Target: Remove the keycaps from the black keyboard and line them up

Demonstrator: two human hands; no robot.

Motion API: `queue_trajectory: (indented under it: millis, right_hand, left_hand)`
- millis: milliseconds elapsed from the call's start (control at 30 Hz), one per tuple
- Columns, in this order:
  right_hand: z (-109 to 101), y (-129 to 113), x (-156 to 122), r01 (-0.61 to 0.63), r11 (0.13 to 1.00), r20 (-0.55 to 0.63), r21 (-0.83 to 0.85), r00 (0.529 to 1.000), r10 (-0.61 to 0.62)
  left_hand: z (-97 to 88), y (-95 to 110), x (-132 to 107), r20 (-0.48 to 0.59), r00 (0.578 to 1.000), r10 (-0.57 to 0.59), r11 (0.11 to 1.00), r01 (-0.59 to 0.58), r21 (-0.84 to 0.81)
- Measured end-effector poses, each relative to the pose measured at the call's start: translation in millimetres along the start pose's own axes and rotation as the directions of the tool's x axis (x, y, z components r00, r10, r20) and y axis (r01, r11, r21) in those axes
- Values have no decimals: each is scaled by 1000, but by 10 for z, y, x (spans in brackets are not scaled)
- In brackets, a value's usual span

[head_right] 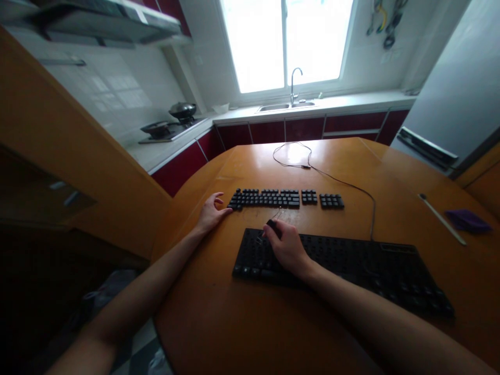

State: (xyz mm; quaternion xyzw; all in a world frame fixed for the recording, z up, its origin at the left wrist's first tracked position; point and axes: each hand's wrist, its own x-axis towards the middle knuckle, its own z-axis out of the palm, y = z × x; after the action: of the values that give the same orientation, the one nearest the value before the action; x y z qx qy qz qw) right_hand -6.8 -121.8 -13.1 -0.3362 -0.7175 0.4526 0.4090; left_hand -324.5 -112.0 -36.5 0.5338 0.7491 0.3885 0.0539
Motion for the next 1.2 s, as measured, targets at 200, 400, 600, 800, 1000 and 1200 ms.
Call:
queue_trajectory:
  millis: [200,400,600,800,1000,1200]
  right_hand:
    - [1,-18,1,-2,1000,0,8,1000,2]
    - [10,-15,1,5,1000,5,3,1000,-5]
    - [10,-13,4,7,1000,3,11,1000,-7]
    - [-2,-40,4,1,1000,0,2,1000,-1]
    - [-18,-72,-43,59,997,100,-55,994,-53]
    - [-8,-86,-94,161,984,268,-80,954,-134]
  left_hand:
    - [21,-3,-11,-4,999,49,998,-49,45]
    - [145,135,-59,-57,985,164,967,-149,205]
    - [188,170,-36,-36,984,175,961,-163,225]
    - [187,132,-23,-18,988,151,963,-143,227]
    - [99,343,-124,-50,971,233,961,-222,163]
    - [-58,762,-486,233,792,564,819,-502,-278]
